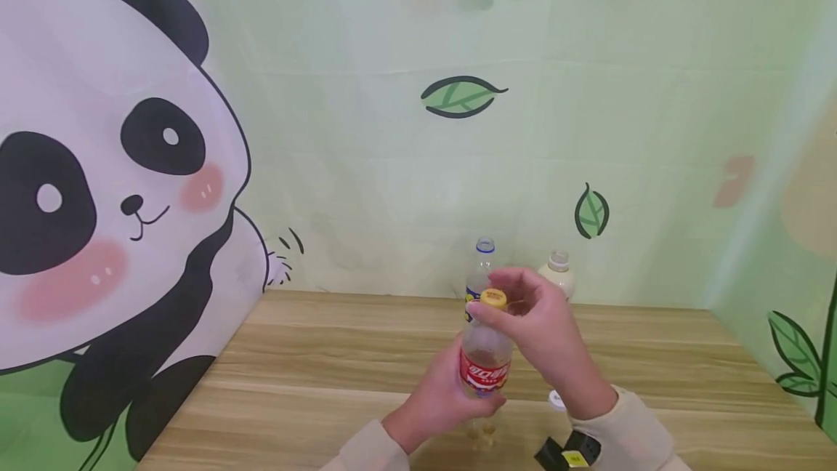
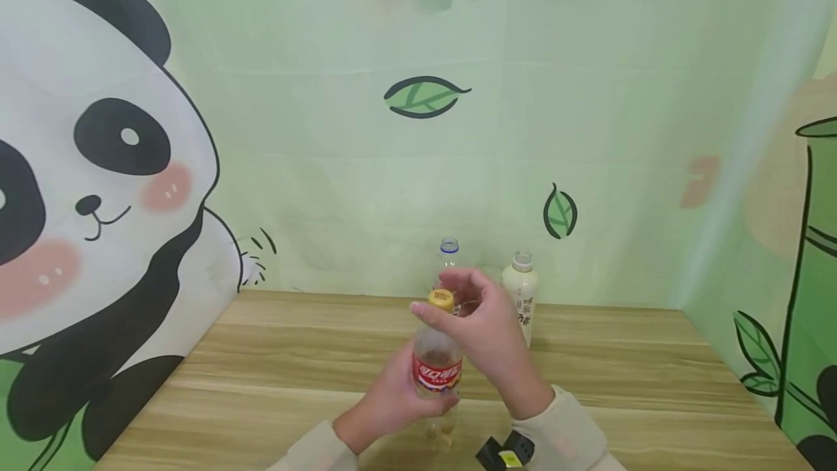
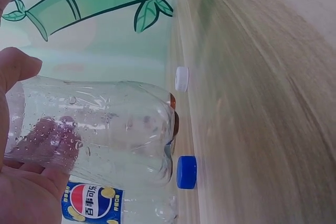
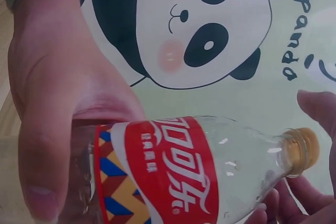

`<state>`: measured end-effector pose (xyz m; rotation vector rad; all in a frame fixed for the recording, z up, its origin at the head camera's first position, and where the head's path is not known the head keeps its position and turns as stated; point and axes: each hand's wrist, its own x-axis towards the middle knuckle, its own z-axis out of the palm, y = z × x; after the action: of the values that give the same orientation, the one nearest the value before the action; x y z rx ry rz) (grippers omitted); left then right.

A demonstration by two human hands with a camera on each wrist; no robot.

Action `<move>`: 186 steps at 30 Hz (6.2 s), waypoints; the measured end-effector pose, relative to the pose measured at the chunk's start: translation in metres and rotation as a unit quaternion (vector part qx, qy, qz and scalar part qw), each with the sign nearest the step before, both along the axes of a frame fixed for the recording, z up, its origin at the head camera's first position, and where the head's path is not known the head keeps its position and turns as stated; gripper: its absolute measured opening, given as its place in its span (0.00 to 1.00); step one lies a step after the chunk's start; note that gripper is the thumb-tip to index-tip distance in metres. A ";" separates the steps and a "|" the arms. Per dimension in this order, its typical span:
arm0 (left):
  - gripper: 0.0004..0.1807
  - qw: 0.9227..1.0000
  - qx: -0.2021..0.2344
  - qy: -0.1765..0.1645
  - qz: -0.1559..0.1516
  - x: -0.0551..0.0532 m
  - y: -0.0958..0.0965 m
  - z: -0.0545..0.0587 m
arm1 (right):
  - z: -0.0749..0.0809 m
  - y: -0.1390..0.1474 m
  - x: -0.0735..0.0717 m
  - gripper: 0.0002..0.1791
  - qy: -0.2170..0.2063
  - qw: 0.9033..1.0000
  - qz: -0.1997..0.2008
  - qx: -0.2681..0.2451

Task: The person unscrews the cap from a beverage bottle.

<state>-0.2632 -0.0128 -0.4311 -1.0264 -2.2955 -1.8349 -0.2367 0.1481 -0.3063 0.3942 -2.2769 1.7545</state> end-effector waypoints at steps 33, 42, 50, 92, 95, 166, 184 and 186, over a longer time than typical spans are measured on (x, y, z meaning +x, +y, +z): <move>0.43 1.000 0.011 -0.007 0.004 0.002 0.001 0.003 | 0.002 0.008 -0.001 0.21 -0.045 0.992 0.109 -0.040; 0.40 1.000 0.008 -0.015 -0.003 0.003 0.002 0.004 | 0.000 0.004 0.000 0.26 0.017 1.000 0.020 0.005; 0.39 1.000 0.003 -0.008 -0.002 0.003 0.003 0.004 | 0.001 -0.003 0.005 0.24 0.057 0.993 -0.098 0.044; 0.42 1.000 0.008 -0.013 0.000 0.003 0.001 0.002 | 0.005 -0.001 0.005 0.24 0.043 0.996 -0.079 0.022; 0.41 1.000 0.007 -0.014 -0.002 0.003 0.001 0.003 | 0.003 -0.001 0.004 0.22 0.060 0.994 -0.087 0.023; 0.41 1.000 0.018 -0.019 -0.005 0.004 0.001 0.004 | 0.005 0.012 -0.003 0.12 0.136 0.990 0.005 0.034; 0.40 0.999 -0.002 -0.008 0.039 -0.014 -0.020 0.007 | 0.004 0.015 -0.009 0.14 0.162 0.985 0.048 0.039; 0.41 0.999 -0.008 0.001 0.050 -0.022 -0.026 0.008 | 0.001 0.014 -0.011 0.14 0.161 0.985 0.052 0.041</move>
<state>-0.2847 -0.0385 -0.4229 -0.8958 -2.3196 -1.7797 -0.2476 0.1622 -0.3053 0.7658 -2.1329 1.5140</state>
